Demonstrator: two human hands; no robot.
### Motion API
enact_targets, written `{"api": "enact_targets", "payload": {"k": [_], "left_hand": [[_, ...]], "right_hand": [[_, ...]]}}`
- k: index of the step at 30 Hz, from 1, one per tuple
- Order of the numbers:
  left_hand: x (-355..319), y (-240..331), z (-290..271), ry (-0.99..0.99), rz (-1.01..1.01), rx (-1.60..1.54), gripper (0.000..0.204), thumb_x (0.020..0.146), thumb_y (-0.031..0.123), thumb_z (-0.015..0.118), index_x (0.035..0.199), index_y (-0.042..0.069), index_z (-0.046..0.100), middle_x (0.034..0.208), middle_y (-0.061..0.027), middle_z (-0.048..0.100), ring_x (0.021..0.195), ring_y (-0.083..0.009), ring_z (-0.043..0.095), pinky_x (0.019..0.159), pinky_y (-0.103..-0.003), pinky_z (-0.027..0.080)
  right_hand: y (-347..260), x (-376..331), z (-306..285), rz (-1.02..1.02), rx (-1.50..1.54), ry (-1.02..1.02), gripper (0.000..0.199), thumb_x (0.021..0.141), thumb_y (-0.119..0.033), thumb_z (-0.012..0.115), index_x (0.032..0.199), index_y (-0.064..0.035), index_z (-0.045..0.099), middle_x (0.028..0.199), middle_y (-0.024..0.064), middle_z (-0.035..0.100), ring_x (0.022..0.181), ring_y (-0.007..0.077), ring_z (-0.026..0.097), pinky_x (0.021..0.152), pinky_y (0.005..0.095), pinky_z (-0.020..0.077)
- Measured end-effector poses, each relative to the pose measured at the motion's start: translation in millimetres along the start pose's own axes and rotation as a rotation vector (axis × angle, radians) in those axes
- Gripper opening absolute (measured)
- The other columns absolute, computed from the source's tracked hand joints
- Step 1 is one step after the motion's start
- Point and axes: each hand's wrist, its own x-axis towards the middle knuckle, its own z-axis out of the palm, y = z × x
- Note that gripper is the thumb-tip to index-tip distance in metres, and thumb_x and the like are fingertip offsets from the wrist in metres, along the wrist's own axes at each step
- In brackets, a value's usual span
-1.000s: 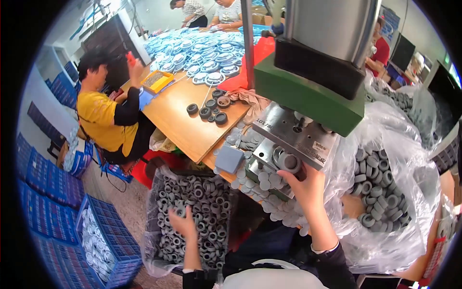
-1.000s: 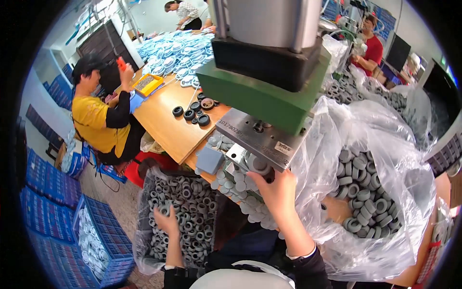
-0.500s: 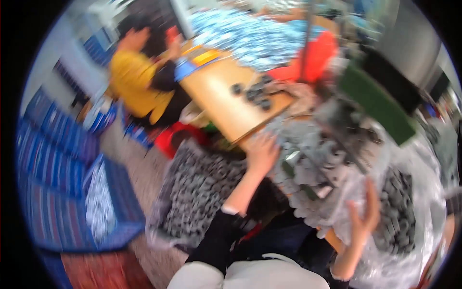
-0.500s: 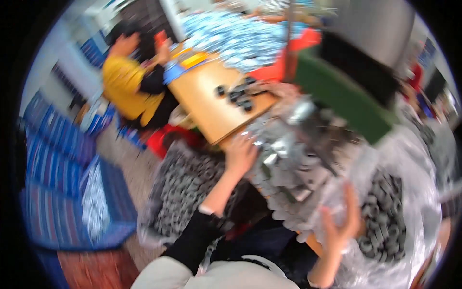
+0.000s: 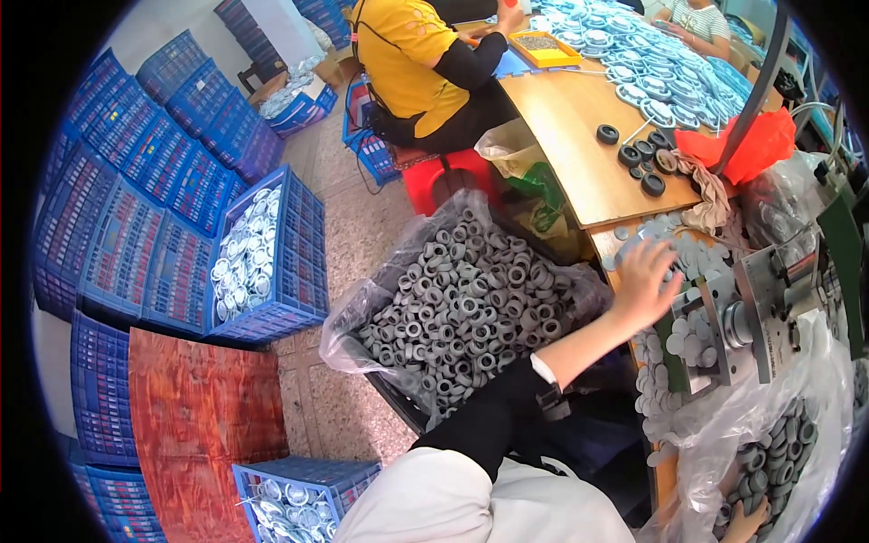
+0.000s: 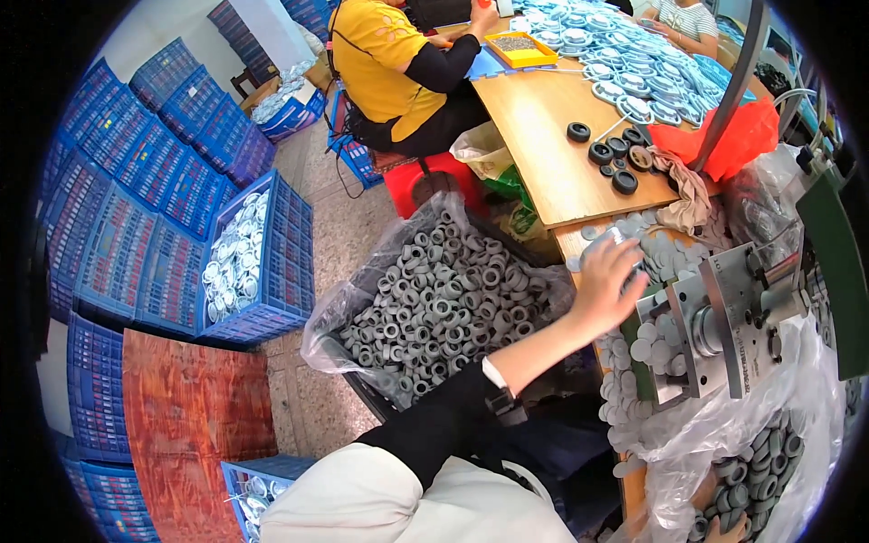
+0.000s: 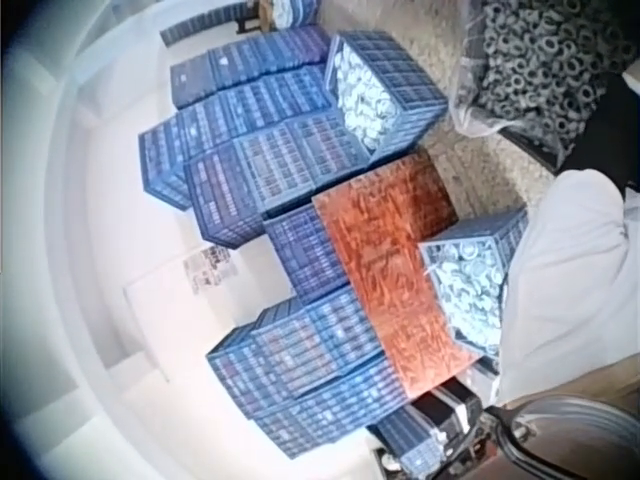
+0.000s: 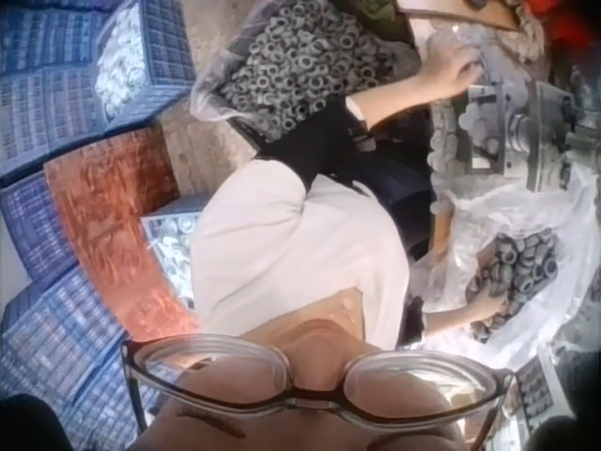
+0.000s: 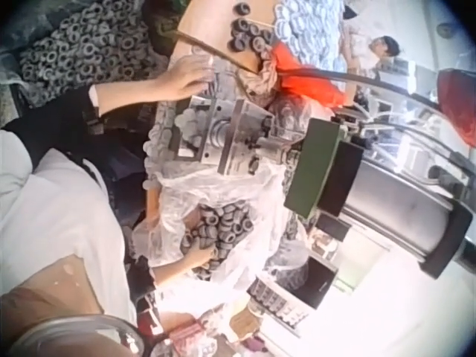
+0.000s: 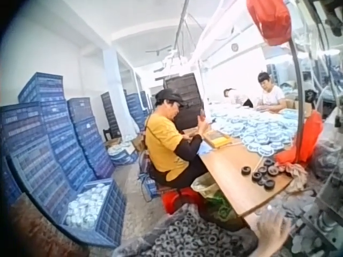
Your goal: Taking grey rings from a large bag, placing them into a press machine, and removing them after processing.
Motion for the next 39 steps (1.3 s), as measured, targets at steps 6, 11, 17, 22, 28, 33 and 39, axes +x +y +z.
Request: {"api": "enact_targets", "payload": {"k": [6, 11, 17, 22, 28, 33, 39], "left_hand": [[39.1, 124.1, 11.3, -0.129, 0.208, -0.702, 0.054, 0.064, 0.023, 0.072, 0.111, 0.003, 0.053, 0.105, -0.016, 0.053, 0.101, -0.0359, 0.05, 0.085, -0.044, 0.037], [42.5, 149.2, 36.0, 0.044, 0.049, -0.523, 0.033, 0.064, 0.013, 0.07, 0.093, 0.006, 0.056, 0.082, -0.0108, 0.056, 0.08, -0.0287, 0.055, 0.079, -0.038, 0.037], [6.7, 107.7, 5.7, 0.135, 0.058, -0.441, 0.034, 0.068, 0.012, 0.074, 0.097, 0.006, 0.057, 0.086, -0.0078, 0.06, 0.081, -0.0265, 0.059, 0.082, -0.037, 0.042], [-79.9, -9.5, -99.0, 0.13, -0.268, 0.063, 0.029, 0.071, 0.015, 0.075, 0.092, 0.004, 0.059, 0.092, -0.0124, 0.06, 0.085, -0.0281, 0.059, 0.075, -0.036, 0.047], [-177.5, -142.1, -232.5, 0.249, -0.563, 0.851, 0.064, 0.077, 0.035, 0.07, 0.122, -0.004, 0.044, 0.129, -0.0222, 0.044, 0.118, -0.0394, 0.043, 0.097, -0.047, 0.035], [-150.8, -127.5, -196.0, 0.058, -0.468, 0.472, 0.029, 0.082, 0.019, 0.063, 0.1, -0.003, 0.059, 0.115, -0.0188, 0.056, 0.11, -0.0356, 0.051, 0.095, -0.043, 0.039], [-66.2, -55.4, -77.0, -0.117, 0.012, 0.106, 0.025, 0.078, 0.01, 0.066, 0.101, 0.002, 0.059, 0.117, -0.0129, 0.057, 0.116, -0.0334, 0.05, 0.096, -0.043, 0.04]], "right_hand": [[19.4, 10.3, 42.8, 0.127, 0.667, -0.1, 0.062, 0.076, -0.045, 0.071, 0.122, -0.0069, 0.055, 0.133, 0.0203, 0.045, 0.114, 0.0335, 0.05, 0.094, 0.045, 0.0411], [28.7, 31.6, 80.6, 0.059, 0.846, 0.167, 0.046, 0.082, -0.029, 0.069, 0.108, 0.0044, 0.052, 0.099, 0.0123, 0.052, 0.09, 0.0236, 0.049, 0.086, 0.0297, 0.0405], [-3.2, 29.9, 40.7, 0.156, 0.644, 0.317, 0.058, 0.079, -0.041, 0.072, 0.103, 0.006, 0.048, 0.098, 0.0143, 0.05, 0.091, 0.0266, 0.048, 0.087, 0.0351, 0.0405], [-17.9, 29.8, 51.9, 0.197, 0.751, 0.337, 0.066, 0.077, -0.041, 0.073, 0.116, 0.0047, 0.047, 0.112, 0.0187, 0.051, 0.104, 0.0306, 0.049, 0.091, 0.0379, 0.0405], [-32.6, 35.9, 47.1, 0.214, 0.801, 0.408, 0.063, 0.078, -0.038, 0.073, 0.119, 0.0043, 0.049, 0.12, 0.0182, 0.051, 0.114, 0.0299, 0.047, 0.098, 0.0374, 0.0369], [-57.7, 29.5, 4.0, 0.066, 0.998, 0.46, 0.038, 0.086, -0.027, 0.066, 0.115, -0.0038, 0.057, 0.115, 0.0093, 0.057, 0.107, 0.0223, 0.048, 0.095, 0.0324, 0.0362], [-78.4, 1.7, -31.1, -0.061, 1.323, 0.331, 0.042, 0.088, -0.011, 0.063, 0.126, -0.0027, 0.049, 0.127, 0.0078, 0.05, 0.112, 0.0181, 0.046, 0.096, 0.0288, 0.0359]]}}
